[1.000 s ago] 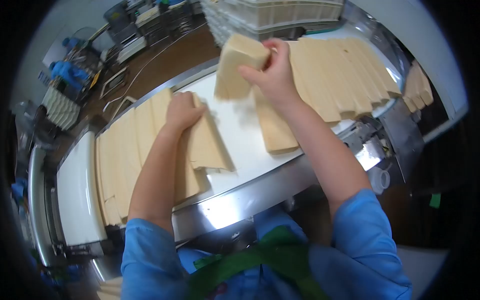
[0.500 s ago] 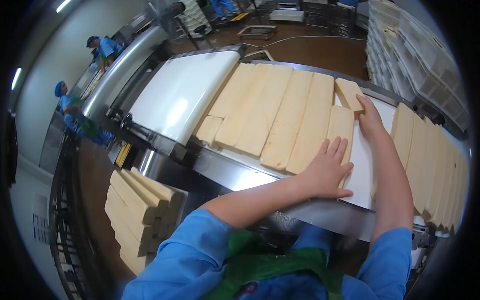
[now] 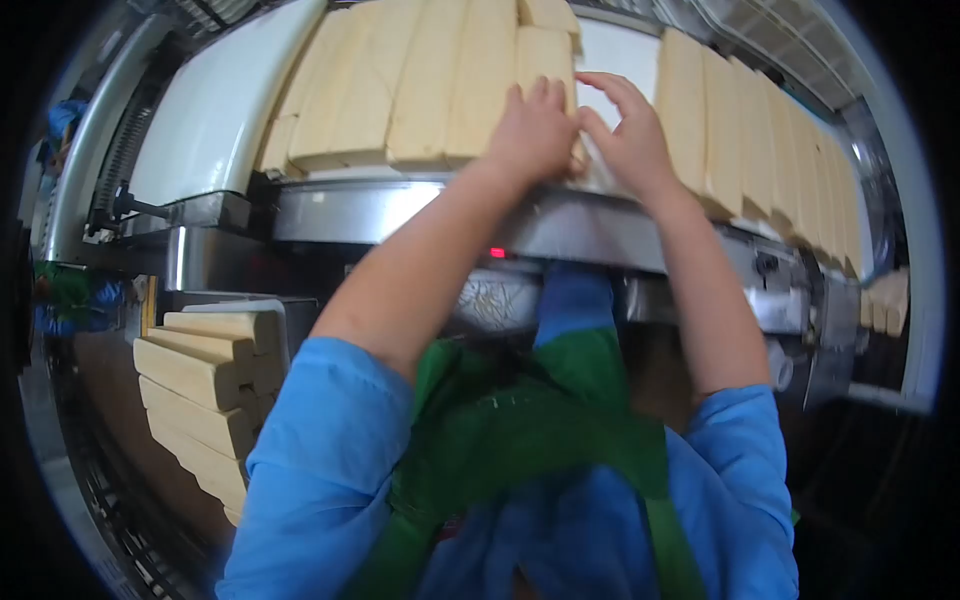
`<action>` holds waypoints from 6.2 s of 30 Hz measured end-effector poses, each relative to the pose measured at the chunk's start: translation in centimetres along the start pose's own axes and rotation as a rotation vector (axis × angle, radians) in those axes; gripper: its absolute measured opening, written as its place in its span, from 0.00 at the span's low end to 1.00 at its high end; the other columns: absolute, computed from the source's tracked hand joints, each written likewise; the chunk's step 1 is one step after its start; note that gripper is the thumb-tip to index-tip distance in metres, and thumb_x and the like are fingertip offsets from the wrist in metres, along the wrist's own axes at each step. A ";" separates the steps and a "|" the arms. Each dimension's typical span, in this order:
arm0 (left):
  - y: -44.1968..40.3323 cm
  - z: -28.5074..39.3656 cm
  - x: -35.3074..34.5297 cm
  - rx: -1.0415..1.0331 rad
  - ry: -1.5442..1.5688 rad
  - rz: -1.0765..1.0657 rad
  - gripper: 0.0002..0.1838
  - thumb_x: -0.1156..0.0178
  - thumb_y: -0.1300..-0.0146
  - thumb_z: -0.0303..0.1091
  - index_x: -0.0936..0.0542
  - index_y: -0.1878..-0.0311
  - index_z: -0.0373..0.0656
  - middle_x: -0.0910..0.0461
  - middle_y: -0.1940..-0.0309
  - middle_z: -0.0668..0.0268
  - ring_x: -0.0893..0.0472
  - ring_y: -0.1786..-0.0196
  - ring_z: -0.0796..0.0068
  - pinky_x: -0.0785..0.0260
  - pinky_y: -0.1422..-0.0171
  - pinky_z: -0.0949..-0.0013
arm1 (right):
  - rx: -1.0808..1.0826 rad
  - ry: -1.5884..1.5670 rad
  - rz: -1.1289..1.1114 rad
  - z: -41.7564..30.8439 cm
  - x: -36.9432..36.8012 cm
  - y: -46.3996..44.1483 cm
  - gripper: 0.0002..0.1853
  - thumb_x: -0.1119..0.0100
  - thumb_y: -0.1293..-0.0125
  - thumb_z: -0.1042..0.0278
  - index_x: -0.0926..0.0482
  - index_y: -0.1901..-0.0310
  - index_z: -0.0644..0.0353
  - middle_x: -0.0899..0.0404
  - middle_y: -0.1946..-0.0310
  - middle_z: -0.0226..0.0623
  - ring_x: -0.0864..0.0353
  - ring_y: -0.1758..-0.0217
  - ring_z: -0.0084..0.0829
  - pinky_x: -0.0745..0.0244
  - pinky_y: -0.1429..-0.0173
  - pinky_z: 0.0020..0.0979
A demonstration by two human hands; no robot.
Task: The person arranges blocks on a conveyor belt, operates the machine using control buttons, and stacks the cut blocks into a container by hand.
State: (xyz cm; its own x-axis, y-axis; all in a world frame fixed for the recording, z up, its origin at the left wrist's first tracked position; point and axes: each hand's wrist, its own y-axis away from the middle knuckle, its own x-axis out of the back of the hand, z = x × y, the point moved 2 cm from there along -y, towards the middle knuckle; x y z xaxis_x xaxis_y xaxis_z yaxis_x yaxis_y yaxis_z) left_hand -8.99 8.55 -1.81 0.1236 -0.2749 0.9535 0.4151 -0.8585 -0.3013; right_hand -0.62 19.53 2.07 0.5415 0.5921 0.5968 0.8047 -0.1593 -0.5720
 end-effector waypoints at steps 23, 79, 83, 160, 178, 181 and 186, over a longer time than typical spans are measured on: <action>34.7 -1.5 -1.5 0.481 0.826 0.290 0.11 0.36 0.49 0.21 0.22 0.61 0.37 0.23 0.55 0.55 0.22 0.51 0.55 0.31 0.45 0.61 | -0.505 0.638 -0.045 2.4 -2.4 3.7 0.39 0.36 0.50 0.51 0.31 0.35 0.55 0.30 0.42 0.57 0.28 0.38 0.50 0.32 0.35 0.40; 22.9 -4.2 -20.0 1.408 2.405 0.499 0.10 0.54 0.25 0.33 0.29 0.60 0.36 0.28 0.72 0.63 0.28 0.74 0.74 0.29 0.69 0.71 | -0.442 0.633 0.021 4.4 2.7 5.9 0.29 0.35 0.49 0.58 0.23 0.44 0.59 0.21 0.48 0.48 0.23 0.42 0.42 0.30 0.36 0.36; 23.0 -4.2 -20.7 1.389 2.346 0.537 0.10 0.54 0.26 0.33 0.29 0.62 0.36 0.27 0.73 0.62 0.27 0.74 0.73 0.29 0.69 0.72 | -0.192 0.484 -0.003 3.0 -1.0 3.5 0.28 0.35 0.48 0.61 0.24 0.44 0.58 0.23 0.45 0.45 0.24 0.41 0.42 0.31 0.36 0.36; 21.8 2.7 -18.9 1.442 2.624 -0.248 0.10 0.49 0.31 0.41 0.27 0.64 0.46 0.30 0.79 0.70 0.28 0.76 0.76 0.34 0.71 0.74 | -0.724 0.581 0.285 16.0 15.2 12.6 0.35 0.38 0.46 0.48 0.27 0.42 0.68 0.21 0.47 0.48 0.22 0.45 0.44 0.30 0.40 0.39; 19.7 3.3 -19.3 1.445 2.379 -0.281 0.10 0.50 0.30 0.39 0.28 0.56 0.42 0.25 0.70 0.64 0.26 0.72 0.71 0.29 0.64 0.66 | -0.356 0.394 -0.257 5.9 5.2 4.5 0.57 0.26 0.56 0.45 0.46 0.27 0.59 0.50 0.27 0.56 0.40 0.27 0.47 0.42 0.27 0.38; 19.6 3.3 -19.6 1.452 2.383 -0.281 0.09 0.51 0.30 0.38 0.28 0.56 0.43 0.25 0.70 0.64 0.26 0.72 0.71 0.29 0.64 0.67 | -0.347 0.548 -0.216 3.9 3.5 4.3 0.57 0.23 0.61 0.42 0.40 0.29 0.53 0.54 0.27 0.62 0.43 0.27 0.53 0.40 0.27 0.39; 19.0 3.1 -19.8 1.390 2.388 -0.255 0.12 0.57 0.27 0.40 0.29 0.54 0.43 0.25 0.70 0.64 0.25 0.72 0.70 0.29 0.66 0.68 | -0.297 0.407 -0.216 5.4 4.6 4.5 0.48 0.25 0.56 0.44 0.33 0.33 0.55 0.44 0.29 0.51 0.39 0.28 0.46 0.40 0.28 0.39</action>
State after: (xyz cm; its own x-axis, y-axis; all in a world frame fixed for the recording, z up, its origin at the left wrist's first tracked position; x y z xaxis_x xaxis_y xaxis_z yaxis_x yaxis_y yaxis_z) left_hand -0.74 -0.96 -26.41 -0.0816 -0.7364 -0.6717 0.3378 -0.6544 0.6765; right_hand 4.13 25.81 -0.85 0.3594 0.2923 0.8862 0.9103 -0.3190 -0.2639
